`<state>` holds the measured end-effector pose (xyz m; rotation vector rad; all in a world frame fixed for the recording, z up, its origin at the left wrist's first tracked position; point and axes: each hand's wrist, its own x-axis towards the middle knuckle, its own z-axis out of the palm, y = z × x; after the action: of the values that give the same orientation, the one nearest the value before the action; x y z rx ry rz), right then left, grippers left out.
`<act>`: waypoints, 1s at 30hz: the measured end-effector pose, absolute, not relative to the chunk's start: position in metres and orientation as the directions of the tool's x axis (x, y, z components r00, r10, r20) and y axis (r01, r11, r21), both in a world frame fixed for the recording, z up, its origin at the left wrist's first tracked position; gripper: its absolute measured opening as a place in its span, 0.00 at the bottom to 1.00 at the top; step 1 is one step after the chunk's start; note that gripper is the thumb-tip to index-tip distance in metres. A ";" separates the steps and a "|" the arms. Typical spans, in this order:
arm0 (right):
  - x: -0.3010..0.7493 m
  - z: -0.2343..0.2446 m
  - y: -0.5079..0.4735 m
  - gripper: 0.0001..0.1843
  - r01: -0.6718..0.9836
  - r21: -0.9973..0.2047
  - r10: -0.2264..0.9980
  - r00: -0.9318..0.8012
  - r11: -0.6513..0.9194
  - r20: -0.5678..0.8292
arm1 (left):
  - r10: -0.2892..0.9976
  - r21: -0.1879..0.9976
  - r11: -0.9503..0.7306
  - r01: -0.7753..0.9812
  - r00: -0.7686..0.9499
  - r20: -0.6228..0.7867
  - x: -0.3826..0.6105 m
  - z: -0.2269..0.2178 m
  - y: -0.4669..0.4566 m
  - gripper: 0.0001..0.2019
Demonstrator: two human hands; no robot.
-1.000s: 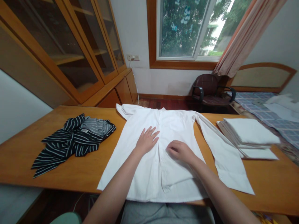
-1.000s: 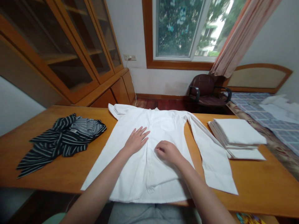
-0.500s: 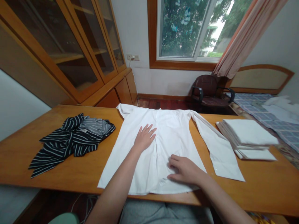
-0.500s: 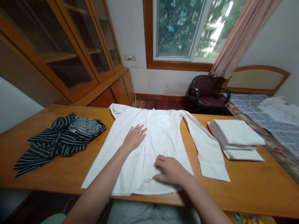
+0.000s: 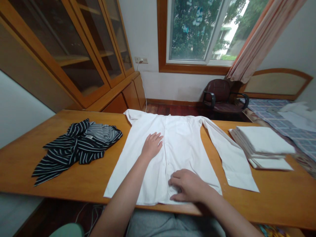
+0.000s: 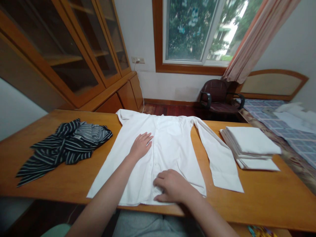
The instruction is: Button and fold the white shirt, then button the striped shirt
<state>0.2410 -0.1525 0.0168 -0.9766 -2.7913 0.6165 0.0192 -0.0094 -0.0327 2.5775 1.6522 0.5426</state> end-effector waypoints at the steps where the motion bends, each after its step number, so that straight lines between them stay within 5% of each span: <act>1: 0.241 0.017 -0.152 0.16 0.571 -0.426 0.625 -0.780 0.702 -0.015 | 0.885 0.212 -0.437 0.874 0.376 0.275 0.019 -0.033 -0.009 0.19; 7: 0.242 0.017 -0.152 0.05 0.591 -0.544 0.717 -0.696 0.596 0.030 | 0.881 0.214 -0.445 0.870 0.382 0.277 0.019 -0.031 -0.010 0.19; 13: 0.247 0.024 -0.151 0.07 0.439 -0.838 0.826 -0.563 0.323 0.023 | 0.880 0.223 -0.448 0.866 0.384 0.279 0.019 -0.030 -0.011 0.19; 16: 0.247 0.030 -0.148 0.11 0.363 -0.887 0.828 -0.559 0.286 0.038 | 0.878 0.224 -0.451 0.864 0.386 0.282 0.019 -0.031 -0.011 0.19; 24: 0.236 0.020 -0.125 0.07 0.514 -0.759 0.838 -0.540 0.399 0.076 | 0.873 0.237 -0.462 0.855 0.391 0.293 0.017 -0.035 -0.010 0.19; 30: 0.225 0.005 -0.110 0.16 0.646 -0.412 0.764 -0.581 0.643 0.281 | 0.861 0.218 -0.472 0.854 0.394 0.321 0.018 -0.032 -0.010 0.18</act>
<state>0.2247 -0.1097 0.0052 -1.1080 -2.4299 0.3693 0.0182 -0.0100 -0.0325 2.6082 1.6050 0.6180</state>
